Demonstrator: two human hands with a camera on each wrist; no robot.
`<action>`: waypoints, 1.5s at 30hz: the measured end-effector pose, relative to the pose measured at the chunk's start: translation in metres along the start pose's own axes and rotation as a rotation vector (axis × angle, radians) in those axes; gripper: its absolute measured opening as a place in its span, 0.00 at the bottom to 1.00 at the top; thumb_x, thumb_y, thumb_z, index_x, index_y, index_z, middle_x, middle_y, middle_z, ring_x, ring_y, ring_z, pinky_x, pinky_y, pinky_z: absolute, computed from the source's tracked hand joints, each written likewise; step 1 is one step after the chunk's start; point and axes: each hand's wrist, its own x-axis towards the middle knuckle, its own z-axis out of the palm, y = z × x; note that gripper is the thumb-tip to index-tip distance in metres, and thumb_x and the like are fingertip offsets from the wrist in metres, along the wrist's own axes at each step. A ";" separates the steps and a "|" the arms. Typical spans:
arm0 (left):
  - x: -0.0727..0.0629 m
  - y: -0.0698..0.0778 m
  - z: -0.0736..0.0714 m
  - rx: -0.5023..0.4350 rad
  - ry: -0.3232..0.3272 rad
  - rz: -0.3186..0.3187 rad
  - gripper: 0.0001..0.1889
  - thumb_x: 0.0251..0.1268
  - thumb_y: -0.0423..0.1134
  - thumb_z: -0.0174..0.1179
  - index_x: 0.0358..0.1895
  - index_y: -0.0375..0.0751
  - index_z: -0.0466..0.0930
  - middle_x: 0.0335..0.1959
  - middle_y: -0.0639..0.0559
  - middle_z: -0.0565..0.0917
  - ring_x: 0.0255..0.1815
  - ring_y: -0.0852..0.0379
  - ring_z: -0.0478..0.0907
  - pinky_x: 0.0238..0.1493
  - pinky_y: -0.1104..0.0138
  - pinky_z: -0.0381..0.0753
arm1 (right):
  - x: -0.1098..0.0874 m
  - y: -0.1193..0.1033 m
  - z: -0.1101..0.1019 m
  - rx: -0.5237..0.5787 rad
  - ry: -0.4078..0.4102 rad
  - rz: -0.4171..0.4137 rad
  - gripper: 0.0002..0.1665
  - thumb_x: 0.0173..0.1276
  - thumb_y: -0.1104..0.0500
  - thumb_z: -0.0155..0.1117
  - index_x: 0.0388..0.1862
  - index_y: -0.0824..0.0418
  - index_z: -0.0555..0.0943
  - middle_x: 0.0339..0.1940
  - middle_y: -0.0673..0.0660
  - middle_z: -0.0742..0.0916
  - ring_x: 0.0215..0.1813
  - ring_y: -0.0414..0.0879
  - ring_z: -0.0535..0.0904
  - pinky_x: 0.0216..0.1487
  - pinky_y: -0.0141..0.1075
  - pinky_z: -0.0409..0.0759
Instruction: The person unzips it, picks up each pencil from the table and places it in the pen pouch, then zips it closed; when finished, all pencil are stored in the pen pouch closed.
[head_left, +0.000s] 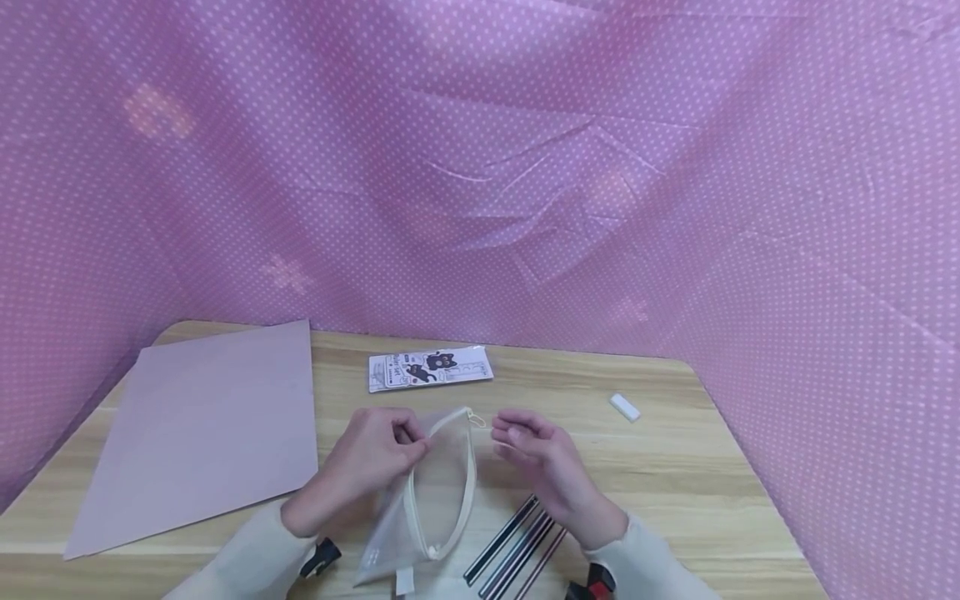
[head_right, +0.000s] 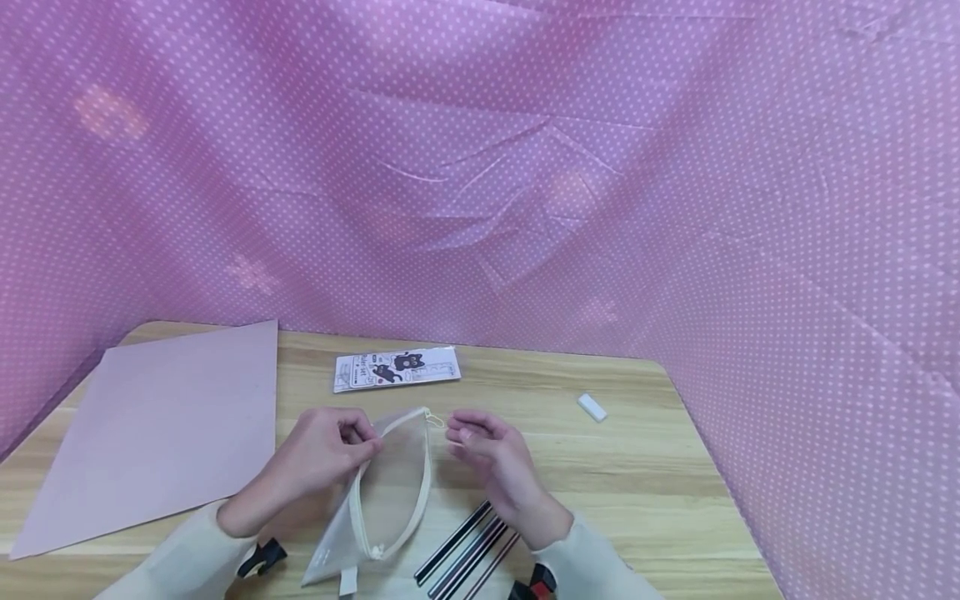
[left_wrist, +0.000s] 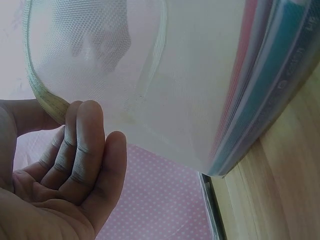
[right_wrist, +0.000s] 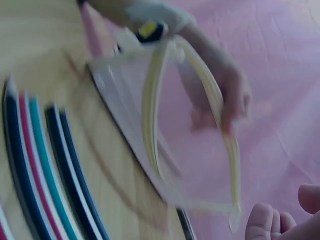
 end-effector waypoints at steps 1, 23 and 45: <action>0.000 0.000 0.000 -0.004 0.001 -0.007 0.05 0.57 0.36 0.71 0.26 0.50 0.84 0.20 0.57 0.84 0.21 0.59 0.78 0.21 0.69 0.79 | 0.000 -0.002 -0.005 -0.010 0.022 -0.017 0.25 0.72 0.67 0.57 0.66 0.73 0.69 0.51 0.51 0.87 0.56 0.44 0.84 0.64 0.38 0.81; 0.000 -0.001 0.000 -0.014 -0.009 0.009 0.05 0.57 0.37 0.71 0.26 0.48 0.84 0.20 0.57 0.84 0.20 0.60 0.78 0.21 0.70 0.78 | 0.008 0.009 -0.058 -0.972 -0.522 -0.031 0.21 0.61 0.67 0.71 0.53 0.57 0.83 0.49 0.56 0.89 0.49 0.45 0.85 0.55 0.32 0.83; -0.001 0.000 0.001 -0.007 -0.010 0.012 0.05 0.56 0.36 0.70 0.26 0.48 0.84 0.20 0.57 0.83 0.20 0.60 0.78 0.21 0.71 0.77 | 0.008 0.020 -0.040 -1.342 -0.776 -0.245 0.25 0.53 0.76 0.67 0.41 0.49 0.86 0.34 0.42 0.85 0.38 0.26 0.77 0.43 0.21 0.79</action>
